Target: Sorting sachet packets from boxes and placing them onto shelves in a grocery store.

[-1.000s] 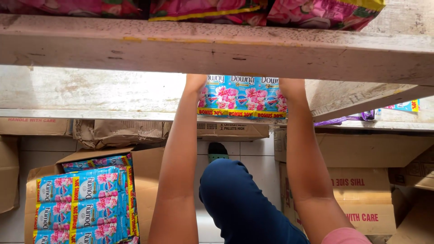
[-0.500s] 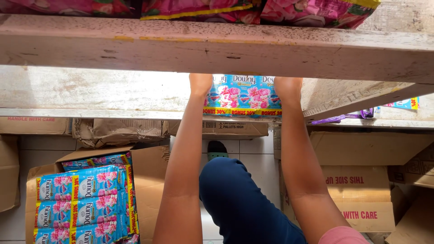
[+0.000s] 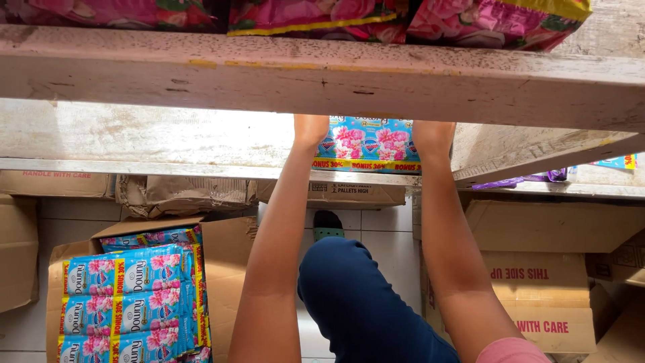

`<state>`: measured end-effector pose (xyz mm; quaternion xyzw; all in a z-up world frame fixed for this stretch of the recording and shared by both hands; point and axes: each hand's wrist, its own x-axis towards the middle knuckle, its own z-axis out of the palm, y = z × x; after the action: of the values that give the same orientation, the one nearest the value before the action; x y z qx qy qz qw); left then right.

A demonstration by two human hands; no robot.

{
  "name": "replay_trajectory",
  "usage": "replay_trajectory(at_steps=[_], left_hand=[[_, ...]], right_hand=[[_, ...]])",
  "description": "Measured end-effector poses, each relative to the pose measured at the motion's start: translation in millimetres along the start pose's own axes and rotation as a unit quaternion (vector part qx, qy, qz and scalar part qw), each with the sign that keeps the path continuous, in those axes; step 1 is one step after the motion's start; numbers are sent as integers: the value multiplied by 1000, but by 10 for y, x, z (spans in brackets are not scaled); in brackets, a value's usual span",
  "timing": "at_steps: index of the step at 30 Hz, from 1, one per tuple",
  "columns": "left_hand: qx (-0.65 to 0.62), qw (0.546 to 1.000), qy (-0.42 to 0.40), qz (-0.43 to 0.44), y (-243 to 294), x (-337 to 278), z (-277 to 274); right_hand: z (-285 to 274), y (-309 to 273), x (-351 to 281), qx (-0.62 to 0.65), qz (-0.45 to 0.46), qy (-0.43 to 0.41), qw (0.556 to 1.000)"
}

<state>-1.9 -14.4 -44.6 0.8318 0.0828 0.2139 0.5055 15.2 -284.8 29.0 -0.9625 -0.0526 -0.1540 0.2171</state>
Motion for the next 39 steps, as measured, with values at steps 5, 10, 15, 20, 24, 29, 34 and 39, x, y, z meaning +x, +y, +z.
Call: replay_trajectory(at_steps=[5,10,15,20,24,29,34,39], left_hand=[[-63,996,22,-56,298,-168,11],[-14,997,52,-60,629,-294,-138],[43,993,32,-107,673,-403,-101],[60,995,39,-72,380,-389,144],[120,984,-27,-126,728,-379,-58],[107,982,-47,-149,911,-537,-465],[-4,994,75,-76,658,-1368,-1178],[48,979,162,-110,477,-2613,-2621]], right_hand=[[-234,-173,-268,14,63,-37,997],[-639,-749,-545,-81,-9,-13,997],[-503,-557,-711,-38,-101,-60,992],[-395,-354,-665,9,-75,-65,995],[-402,-314,-609,34,-38,-86,995],[-813,-749,-514,6,61,-191,980],[-636,-387,-676,21,-189,-70,979],[-1300,-1728,-1271,171,-211,-165,948]])
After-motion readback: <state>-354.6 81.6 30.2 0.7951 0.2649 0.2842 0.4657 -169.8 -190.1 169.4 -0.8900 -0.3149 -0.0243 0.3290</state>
